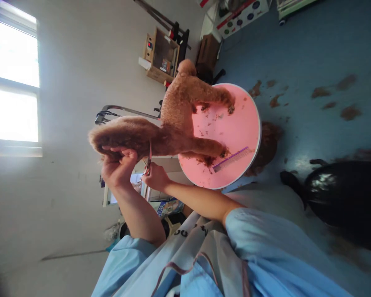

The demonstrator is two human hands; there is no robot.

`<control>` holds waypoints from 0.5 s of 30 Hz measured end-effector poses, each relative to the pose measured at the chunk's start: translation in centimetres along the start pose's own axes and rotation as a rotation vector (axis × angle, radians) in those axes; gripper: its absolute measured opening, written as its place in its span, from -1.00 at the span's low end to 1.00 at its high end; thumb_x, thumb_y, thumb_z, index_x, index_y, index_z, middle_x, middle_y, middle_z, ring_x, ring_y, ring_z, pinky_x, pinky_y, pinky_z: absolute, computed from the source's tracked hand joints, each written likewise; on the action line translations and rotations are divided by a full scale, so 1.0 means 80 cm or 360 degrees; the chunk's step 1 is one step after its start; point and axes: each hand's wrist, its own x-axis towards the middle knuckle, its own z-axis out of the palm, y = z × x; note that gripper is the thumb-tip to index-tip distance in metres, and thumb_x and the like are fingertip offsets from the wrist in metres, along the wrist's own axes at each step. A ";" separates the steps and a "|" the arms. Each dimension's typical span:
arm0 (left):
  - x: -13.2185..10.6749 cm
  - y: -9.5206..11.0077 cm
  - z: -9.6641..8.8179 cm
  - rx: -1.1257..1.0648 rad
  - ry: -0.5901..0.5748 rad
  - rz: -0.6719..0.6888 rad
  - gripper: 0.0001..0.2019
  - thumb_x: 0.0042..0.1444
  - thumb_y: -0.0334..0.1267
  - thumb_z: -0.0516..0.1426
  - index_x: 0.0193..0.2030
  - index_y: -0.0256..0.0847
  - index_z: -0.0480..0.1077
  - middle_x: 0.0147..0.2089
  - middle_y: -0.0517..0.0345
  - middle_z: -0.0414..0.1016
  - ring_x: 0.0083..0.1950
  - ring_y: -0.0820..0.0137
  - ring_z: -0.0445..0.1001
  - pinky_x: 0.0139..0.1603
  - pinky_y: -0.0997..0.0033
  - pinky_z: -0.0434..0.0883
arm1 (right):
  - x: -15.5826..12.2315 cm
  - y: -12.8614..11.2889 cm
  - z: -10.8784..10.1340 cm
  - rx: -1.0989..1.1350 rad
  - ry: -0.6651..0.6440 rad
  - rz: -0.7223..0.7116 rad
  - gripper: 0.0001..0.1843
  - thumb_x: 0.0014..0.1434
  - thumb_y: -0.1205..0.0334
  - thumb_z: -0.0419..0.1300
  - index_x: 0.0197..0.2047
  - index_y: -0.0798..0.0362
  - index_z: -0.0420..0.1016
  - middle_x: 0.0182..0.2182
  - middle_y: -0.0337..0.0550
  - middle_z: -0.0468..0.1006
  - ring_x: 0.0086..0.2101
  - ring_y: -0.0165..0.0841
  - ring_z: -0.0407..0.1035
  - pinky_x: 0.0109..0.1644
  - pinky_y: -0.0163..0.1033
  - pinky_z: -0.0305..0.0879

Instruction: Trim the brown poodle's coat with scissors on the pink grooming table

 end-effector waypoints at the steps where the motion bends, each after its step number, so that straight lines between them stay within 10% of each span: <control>1: 0.000 -0.001 0.002 -0.0055 0.0036 -0.0017 -0.55 0.32 -0.21 -0.14 -0.48 -0.19 0.45 -0.48 0.34 0.48 -0.39 0.72 0.39 -0.27 0.53 0.19 | 0.001 -0.001 -0.001 -0.0018 0.0001 -0.0008 -0.83 0.00 0.23 0.19 -0.30 0.08 0.35 -0.40 -0.23 0.53 -0.39 -0.39 0.40 -0.33 -0.37 0.19; 15: -0.004 -0.009 0.019 -0.0167 0.0204 -0.0029 -0.49 0.33 -0.13 -0.22 -0.48 -0.20 0.42 -0.50 0.33 0.48 -0.43 0.66 0.35 -0.27 0.48 0.12 | 0.007 0.010 -0.017 -0.0262 0.0034 0.0092 -0.86 -0.03 0.37 0.13 -0.32 0.13 0.39 -0.43 -0.16 0.52 -0.39 -0.37 0.39 -0.33 -0.35 0.16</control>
